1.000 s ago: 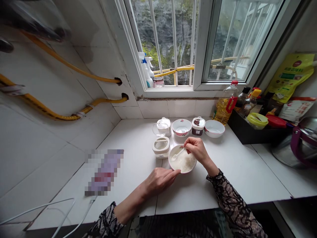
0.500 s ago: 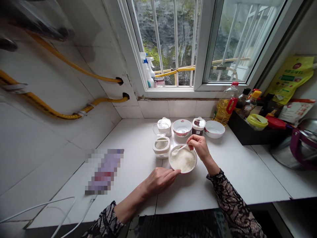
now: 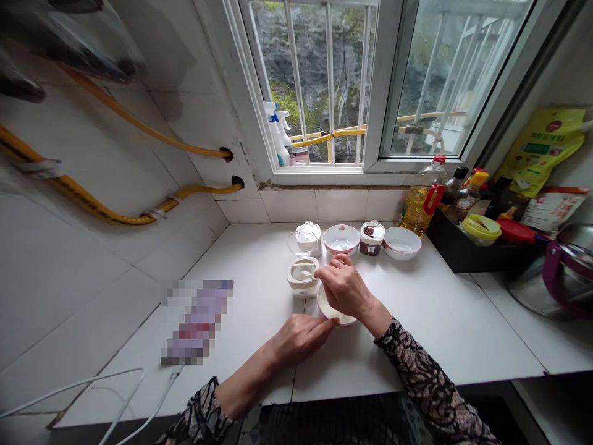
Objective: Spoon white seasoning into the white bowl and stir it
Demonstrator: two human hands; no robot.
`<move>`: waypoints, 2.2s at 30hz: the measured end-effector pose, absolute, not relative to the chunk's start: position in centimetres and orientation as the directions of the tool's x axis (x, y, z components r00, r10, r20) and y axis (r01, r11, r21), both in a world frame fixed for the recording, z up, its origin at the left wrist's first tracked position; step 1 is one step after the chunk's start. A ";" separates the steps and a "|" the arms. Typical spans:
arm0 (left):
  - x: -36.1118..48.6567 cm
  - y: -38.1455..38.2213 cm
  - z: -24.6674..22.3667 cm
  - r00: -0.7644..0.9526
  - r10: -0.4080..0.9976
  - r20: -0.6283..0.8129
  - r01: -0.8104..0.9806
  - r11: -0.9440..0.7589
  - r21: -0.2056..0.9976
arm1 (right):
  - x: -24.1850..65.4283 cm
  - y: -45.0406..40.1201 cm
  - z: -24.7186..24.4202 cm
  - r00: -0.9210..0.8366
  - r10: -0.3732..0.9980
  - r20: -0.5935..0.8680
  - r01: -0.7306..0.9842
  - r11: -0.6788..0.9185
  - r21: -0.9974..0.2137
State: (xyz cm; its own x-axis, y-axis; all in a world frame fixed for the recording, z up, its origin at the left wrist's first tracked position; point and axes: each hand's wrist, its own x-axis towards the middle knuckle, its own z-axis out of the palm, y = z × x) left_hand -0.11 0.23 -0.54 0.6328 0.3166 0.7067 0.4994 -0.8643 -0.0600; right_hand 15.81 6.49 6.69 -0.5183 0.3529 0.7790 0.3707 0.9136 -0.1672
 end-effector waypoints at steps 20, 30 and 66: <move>-0.3 0.2 -1.0 0.640 0.349 0.685 0.500 -0.866 -0.026 | 19.7 7.1 5.6 -0.562 0.570 0.600 0.443 0.819 -0.363; -0.3 0.1 -0.9 0.648 0.346 0.679 0.490 -0.872 -0.023 | 20.4 6.9 6.3 -0.514 0.758 0.402 0.293 0.596 -0.748; -0.3 0.2 -0.9 0.647 0.353 0.676 0.505 -0.863 -0.033 | 17.6 7.4 7.8 -0.102 0.909 0.404 0.006 0.406 -0.914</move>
